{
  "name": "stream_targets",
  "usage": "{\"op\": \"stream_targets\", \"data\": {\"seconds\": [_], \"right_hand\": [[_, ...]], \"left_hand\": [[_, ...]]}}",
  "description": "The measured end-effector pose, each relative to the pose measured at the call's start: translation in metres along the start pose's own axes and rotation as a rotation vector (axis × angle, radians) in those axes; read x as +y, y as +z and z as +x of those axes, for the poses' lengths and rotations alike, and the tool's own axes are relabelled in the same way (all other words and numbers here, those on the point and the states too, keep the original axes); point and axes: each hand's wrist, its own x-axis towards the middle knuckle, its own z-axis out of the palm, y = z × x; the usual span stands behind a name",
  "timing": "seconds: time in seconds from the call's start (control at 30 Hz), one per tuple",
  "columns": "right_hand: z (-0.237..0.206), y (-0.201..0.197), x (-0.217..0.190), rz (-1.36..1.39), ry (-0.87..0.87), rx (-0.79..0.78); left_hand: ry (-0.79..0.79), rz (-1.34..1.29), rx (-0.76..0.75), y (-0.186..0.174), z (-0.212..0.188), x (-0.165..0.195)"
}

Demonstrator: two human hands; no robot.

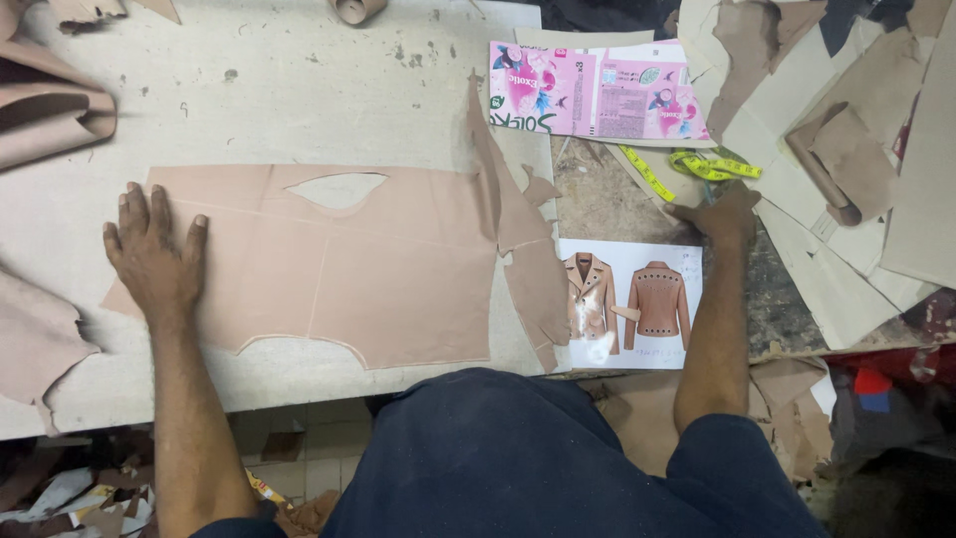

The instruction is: The person spreads a leather hide over the work table and smooths it flat by hand. They place a printed jacket design sheet and a paper pattern on the hide, reposition the hide and pattern pieces, and trace around the pattern with a pen to mark the leather for cutting.

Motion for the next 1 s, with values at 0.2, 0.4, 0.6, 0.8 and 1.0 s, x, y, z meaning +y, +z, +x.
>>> {"op": "stream_targets", "data": {"seconds": [0.2,0.4,0.6,0.8,1.0], "right_hand": [[0.017,-0.012,0.011,0.142,-0.247,-0.063],[-0.004,-0.009,0.001,0.115,-0.178,0.121],[0.0,-0.006,0.003,0.12,-0.19,0.061],[-0.006,0.001,-0.003,0.179,-0.218,-0.168],[-0.017,-0.028,-0.01,1.166,0.0,-0.39]], "left_hand": [[0.027,-0.023,0.004,-0.001,-0.004,0.002],[0.032,-0.008,0.02,-0.001,-0.006,0.005],[0.03,-0.006,0.005,-0.003,-0.008,0.01],[0.024,-0.023,0.007,-0.003,-0.01,0.012],[0.044,0.015,0.026,-0.004,-0.009,0.012]]}}
